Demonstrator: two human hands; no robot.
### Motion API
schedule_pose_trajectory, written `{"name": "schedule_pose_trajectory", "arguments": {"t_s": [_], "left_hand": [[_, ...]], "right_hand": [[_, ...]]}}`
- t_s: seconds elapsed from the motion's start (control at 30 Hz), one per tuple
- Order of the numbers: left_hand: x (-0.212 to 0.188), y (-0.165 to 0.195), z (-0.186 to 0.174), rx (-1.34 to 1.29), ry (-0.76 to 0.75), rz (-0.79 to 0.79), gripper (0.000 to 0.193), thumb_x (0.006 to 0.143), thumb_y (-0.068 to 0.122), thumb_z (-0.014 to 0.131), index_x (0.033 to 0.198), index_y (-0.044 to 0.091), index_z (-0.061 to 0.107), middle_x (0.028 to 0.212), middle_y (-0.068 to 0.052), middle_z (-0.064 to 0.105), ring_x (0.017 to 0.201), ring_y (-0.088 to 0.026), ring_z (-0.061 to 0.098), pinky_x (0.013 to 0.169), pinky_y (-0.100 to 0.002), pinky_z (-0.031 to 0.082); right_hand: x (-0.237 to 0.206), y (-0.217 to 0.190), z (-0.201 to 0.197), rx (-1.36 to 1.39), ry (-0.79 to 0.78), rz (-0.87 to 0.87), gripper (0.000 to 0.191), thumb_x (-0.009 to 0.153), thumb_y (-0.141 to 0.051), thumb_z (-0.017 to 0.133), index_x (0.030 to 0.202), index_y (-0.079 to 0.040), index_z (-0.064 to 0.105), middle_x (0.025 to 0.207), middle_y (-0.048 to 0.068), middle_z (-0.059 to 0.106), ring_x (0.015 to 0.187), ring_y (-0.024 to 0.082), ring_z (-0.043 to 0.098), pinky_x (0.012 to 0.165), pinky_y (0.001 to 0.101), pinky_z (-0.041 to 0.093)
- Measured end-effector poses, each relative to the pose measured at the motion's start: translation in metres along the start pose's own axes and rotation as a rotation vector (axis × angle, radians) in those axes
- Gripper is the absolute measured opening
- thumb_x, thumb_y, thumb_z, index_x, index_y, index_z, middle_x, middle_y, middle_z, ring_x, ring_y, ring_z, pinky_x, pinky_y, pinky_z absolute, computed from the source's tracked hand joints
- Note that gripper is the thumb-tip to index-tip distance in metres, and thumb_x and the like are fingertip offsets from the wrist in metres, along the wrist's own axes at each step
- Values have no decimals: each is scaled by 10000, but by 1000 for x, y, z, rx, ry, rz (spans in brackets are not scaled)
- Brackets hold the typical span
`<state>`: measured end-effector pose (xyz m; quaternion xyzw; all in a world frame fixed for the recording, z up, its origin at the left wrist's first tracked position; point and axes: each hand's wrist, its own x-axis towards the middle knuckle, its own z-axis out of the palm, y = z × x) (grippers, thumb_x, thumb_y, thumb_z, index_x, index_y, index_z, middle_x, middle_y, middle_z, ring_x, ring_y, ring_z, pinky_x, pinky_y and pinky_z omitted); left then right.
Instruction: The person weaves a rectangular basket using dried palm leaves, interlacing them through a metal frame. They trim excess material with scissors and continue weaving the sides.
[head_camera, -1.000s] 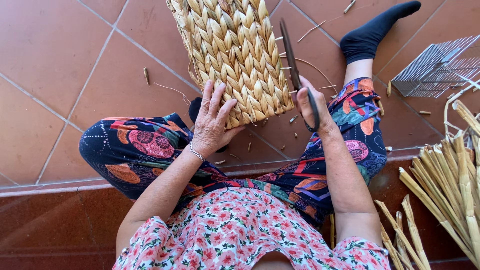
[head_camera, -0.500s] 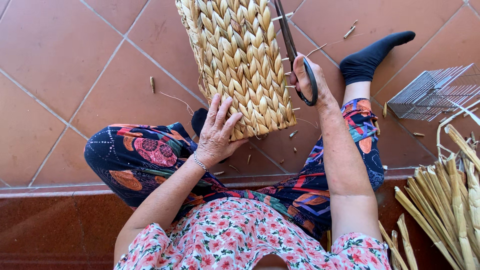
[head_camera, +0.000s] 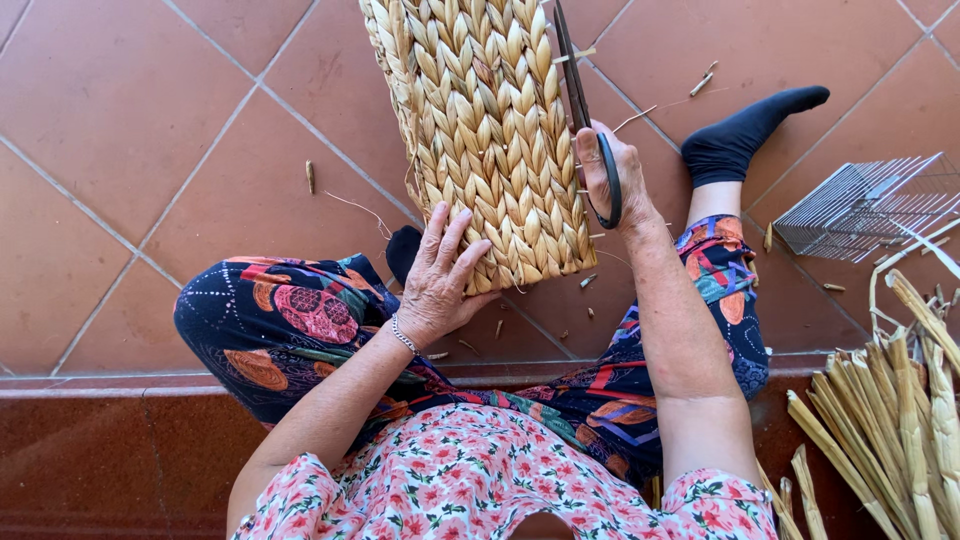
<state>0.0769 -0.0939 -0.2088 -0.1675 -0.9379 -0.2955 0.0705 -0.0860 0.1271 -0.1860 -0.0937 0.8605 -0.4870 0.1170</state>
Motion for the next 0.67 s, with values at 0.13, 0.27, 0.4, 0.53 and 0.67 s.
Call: {"name": "schedule_pose_trajectory", "arguments": {"t_s": [0.13, 0.27, 0.4, 0.53, 0.67], "left_hand": [[2, 1, -1, -6, -8, -3, 824, 670, 352, 944, 1360, 134, 549, 1583, -218, 350, 1508, -508, 258, 1228, -562, 328], [2, 0, -3, -20, 0, 1, 816, 672, 344, 941, 1355, 123, 553, 1578, -219, 356, 1507, -506, 264, 1227, -569, 323], [4, -2, -5, -29, 3, 3, 806, 671, 346, 938, 1343, 115, 557, 1575, -218, 358, 1507, -504, 263, 1229, -570, 320], [4, -5, -6, -33, 7, 6, 795, 681, 348, 937, 1341, 115, 560, 1576, -212, 363, 1513, -493, 266, 1236, -571, 320], [3, -8, -6, -40, 10, 5, 781, 691, 346, 935, 1339, 121, 562, 1577, -209, 364, 1516, -487, 266, 1238, -573, 320]], "right_hand": [[-3, -2, 0, 26, 20, 101, 781, 995, -703, 346, 1231, -18, 639, 670, 81, 601, 652, 136, 639, 610, 319, 510], [11, -4, -2, 60, 96, -313, 808, 1133, -683, 317, 1338, 70, 531, 982, 107, 654, 976, 139, 597, 830, 308, 483], [33, -10, -4, 168, -70, 72, 864, 982, -792, 323, 1336, -49, 587, 768, 45, 531, 704, 133, 534, 669, 314, 493], [50, -17, -5, 5, -68, 24, 868, 967, -829, 271, 1160, -50, 602, 725, 43, 570, 698, 135, 571, 664, 323, 492], [62, -23, 0, -2, -47, 61, 840, 960, -838, 274, 1049, -67, 594, 701, 27, 587, 690, 132, 589, 668, 314, 499]]}}
